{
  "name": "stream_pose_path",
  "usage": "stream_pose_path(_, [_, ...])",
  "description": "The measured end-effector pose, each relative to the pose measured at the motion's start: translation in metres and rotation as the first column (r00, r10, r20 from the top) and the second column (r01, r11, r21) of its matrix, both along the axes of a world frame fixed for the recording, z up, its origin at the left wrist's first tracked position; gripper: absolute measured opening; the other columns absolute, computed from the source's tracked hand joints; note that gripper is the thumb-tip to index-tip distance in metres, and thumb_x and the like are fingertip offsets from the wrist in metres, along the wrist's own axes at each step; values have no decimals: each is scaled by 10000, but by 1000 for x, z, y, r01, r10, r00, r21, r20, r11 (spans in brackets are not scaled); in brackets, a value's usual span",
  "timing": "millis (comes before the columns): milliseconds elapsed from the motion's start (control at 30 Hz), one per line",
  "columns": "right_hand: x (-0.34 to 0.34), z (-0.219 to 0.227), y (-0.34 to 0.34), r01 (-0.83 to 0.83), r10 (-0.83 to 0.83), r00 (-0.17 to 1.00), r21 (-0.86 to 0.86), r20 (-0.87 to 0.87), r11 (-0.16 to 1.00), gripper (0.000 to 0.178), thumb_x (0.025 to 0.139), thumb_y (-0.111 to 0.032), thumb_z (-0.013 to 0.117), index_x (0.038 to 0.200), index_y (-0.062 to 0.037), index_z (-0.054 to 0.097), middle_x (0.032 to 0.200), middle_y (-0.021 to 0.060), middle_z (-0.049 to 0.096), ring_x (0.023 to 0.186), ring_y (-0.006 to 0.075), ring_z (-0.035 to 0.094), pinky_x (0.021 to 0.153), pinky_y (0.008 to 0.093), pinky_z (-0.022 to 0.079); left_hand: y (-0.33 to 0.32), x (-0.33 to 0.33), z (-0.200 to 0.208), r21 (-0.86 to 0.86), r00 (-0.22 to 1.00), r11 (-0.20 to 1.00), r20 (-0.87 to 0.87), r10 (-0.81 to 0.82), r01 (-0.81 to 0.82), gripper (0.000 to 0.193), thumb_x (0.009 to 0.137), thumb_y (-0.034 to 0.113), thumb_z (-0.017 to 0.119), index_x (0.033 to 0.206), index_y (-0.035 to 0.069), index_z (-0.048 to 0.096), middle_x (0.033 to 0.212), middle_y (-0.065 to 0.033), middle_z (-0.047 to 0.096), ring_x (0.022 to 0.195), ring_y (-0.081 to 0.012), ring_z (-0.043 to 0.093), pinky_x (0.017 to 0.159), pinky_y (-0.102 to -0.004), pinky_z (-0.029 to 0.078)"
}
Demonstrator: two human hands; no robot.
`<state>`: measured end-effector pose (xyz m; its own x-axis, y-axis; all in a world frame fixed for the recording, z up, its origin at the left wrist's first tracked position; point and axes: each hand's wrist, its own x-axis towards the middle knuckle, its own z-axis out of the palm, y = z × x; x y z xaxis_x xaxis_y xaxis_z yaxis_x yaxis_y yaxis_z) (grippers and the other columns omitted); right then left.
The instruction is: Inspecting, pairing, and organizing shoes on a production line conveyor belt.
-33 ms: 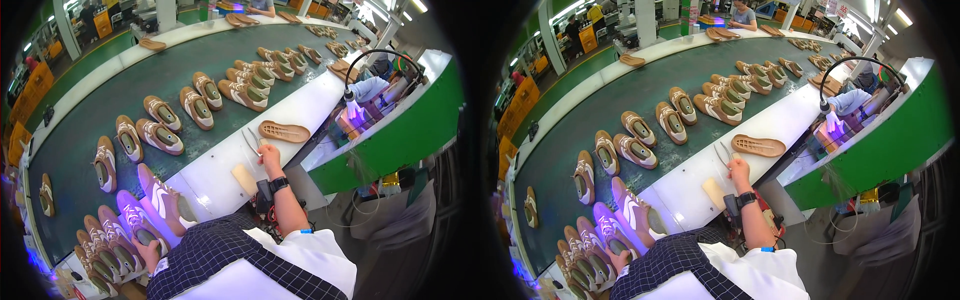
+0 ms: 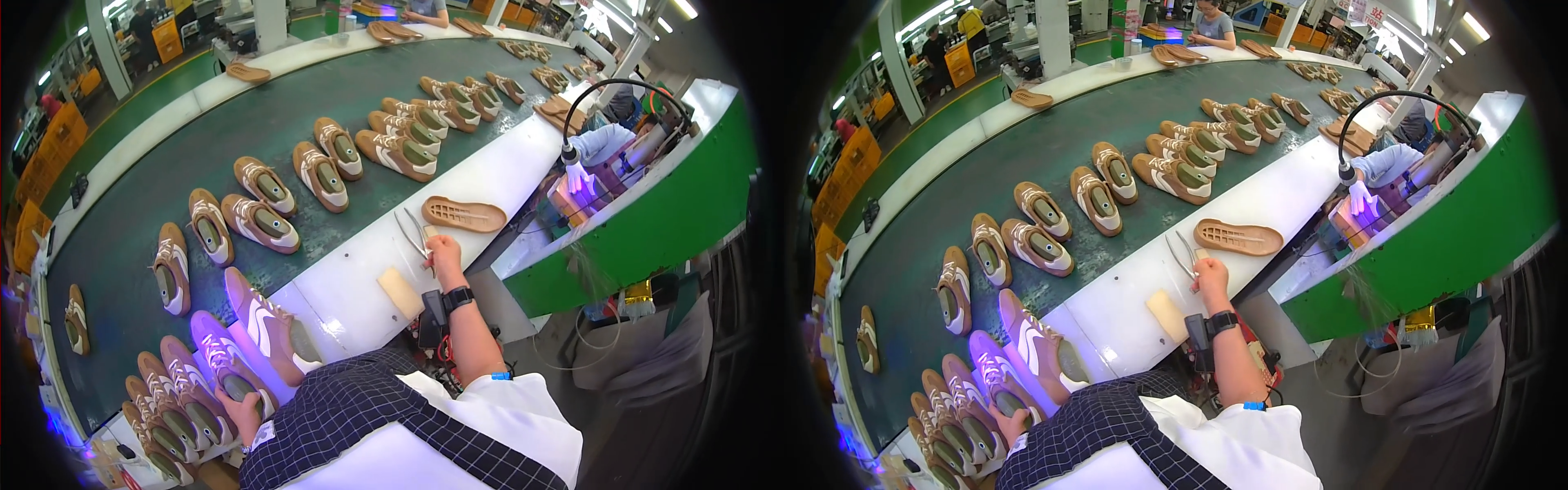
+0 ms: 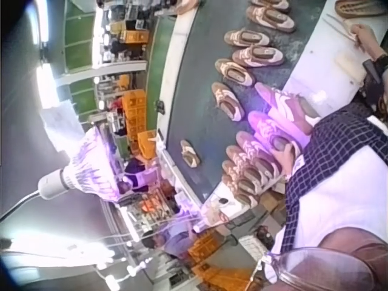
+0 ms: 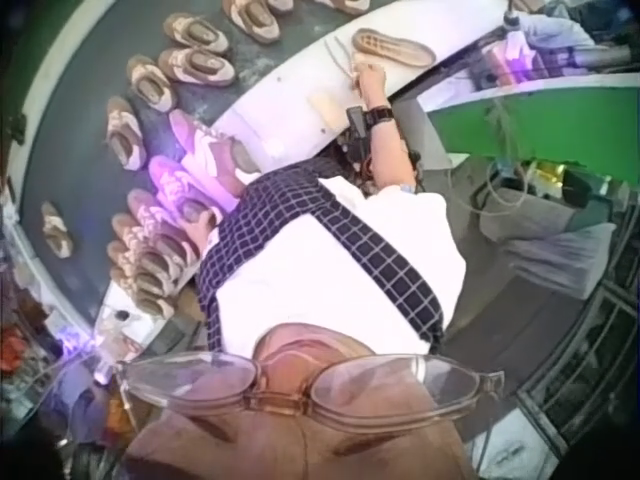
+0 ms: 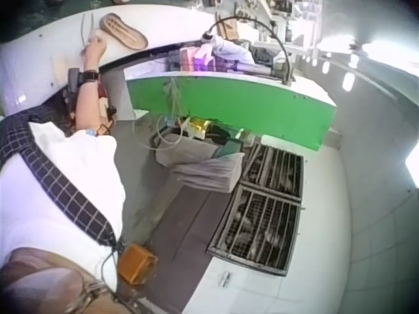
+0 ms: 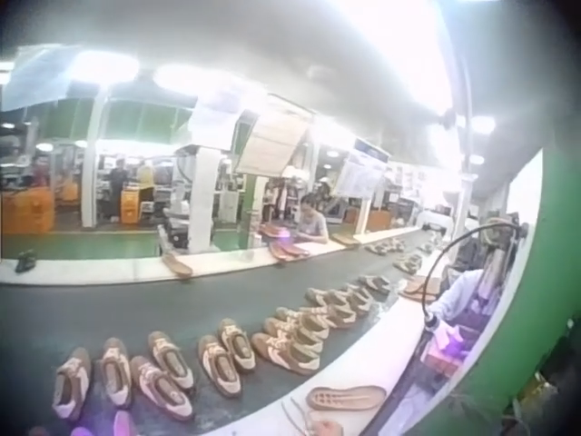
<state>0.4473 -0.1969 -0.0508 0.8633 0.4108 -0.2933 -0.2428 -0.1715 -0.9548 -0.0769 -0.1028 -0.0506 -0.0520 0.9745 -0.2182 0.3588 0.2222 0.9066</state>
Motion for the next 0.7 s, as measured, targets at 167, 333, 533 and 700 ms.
stream_pose_path(167, [23,-4,-18,100,-99,995,53,-20,994,94,850,-121,579,910,-50,577,799,42,578,582,101,528,485,263,516,-1,3,1,-8,999,1000,30,21,-21,842,576,102,658,1350,-25,352,1209,-185,474,1097,-310,463,1005,-350,336])
stream_pose_path(333, [18,-5,-18,97,-98,995,36,22,995,100,860,-127,599,920,-52,571,825,44,587,607,109,543,500,258,510,-2,2,-5,22,998,998,-5,55,-55,904,559,107,665,1387,-8,319,1148,-168,511,993,-288,509,921,-332,403])
stream_pose_path(533, [23,-2,-19,128,-130,989,32,68,991,107,863,-132,622,920,-48,587,815,27,583,674,106,555,540,259,507,0,4,-8,31,998,997,2,66,-66,916,557,124,677,1387,-13,315,1148,-174,512,991,-294,512,916,-338,408])
stream_pose_path(700, [27,8,-30,166,-167,969,20,181,986,88,869,-150,630,895,-70,602,805,-11,566,705,85,541,567,256,500,-1,9,5,-35,999,998,7,48,-48,915,567,121,668,1398,-10,307,1178,-182,497,1026,-300,499,936,-344,396])
